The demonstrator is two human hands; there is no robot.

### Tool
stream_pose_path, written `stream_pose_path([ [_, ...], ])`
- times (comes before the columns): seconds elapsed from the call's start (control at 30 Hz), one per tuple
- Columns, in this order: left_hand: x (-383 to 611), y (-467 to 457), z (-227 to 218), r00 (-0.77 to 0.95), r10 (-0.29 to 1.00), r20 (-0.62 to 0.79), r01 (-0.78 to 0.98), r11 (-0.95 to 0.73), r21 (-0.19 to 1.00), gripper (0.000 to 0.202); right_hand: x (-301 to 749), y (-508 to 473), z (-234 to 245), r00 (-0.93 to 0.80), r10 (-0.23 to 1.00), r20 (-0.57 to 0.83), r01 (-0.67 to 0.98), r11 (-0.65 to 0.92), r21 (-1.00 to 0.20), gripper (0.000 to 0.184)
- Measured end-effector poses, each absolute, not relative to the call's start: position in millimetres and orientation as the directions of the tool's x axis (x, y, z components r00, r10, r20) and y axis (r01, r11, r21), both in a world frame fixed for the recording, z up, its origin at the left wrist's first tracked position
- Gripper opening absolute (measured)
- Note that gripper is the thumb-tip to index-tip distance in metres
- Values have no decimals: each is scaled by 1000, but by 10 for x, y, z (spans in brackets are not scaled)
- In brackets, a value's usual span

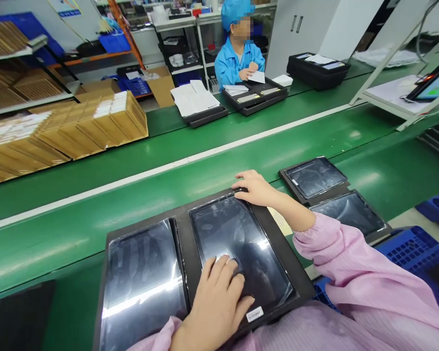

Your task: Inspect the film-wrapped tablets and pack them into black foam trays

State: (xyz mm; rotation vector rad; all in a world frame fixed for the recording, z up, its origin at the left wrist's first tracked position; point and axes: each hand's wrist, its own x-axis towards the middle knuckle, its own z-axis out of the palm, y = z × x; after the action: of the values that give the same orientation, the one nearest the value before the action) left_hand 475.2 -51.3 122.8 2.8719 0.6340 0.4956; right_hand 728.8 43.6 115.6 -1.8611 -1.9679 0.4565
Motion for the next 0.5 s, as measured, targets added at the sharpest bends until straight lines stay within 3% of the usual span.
stream_pose_path([
  [0.1,4595,-394,1184,706,639,306,496,-754,430,12,7236,492,1132,-90,990,110,899,128,-420,11],
  [0.2,4454,-322,1135,464,876,132,528,-393,753,27,7086,231,1216,-212,952,222,862,289,-416,21],
  [0.27,4392,-305,1148,325,946,-7,464,-153,873,44,6972,-107,1340,-446,870,211,718,488,-495,25],
  [0.33,4337,-303,1211,332,942,-55,399,-87,913,40,6928,-476,1472,-713,661,233,386,647,-658,30],
  [0.4,4263,-305,1299,494,869,-27,340,-164,926,13,6996,-756,1557,-775,533,340,56,593,-803,27],
  [0.43,4216,-306,1339,585,811,-10,300,-205,932,12,7067,-843,1570,-728,567,386,-21,543,-839,26],
  [0.5,4116,-301,1383,694,720,-14,246,-219,944,24,7241,-928,1534,-532,747,399,67,507,-859,23],
])
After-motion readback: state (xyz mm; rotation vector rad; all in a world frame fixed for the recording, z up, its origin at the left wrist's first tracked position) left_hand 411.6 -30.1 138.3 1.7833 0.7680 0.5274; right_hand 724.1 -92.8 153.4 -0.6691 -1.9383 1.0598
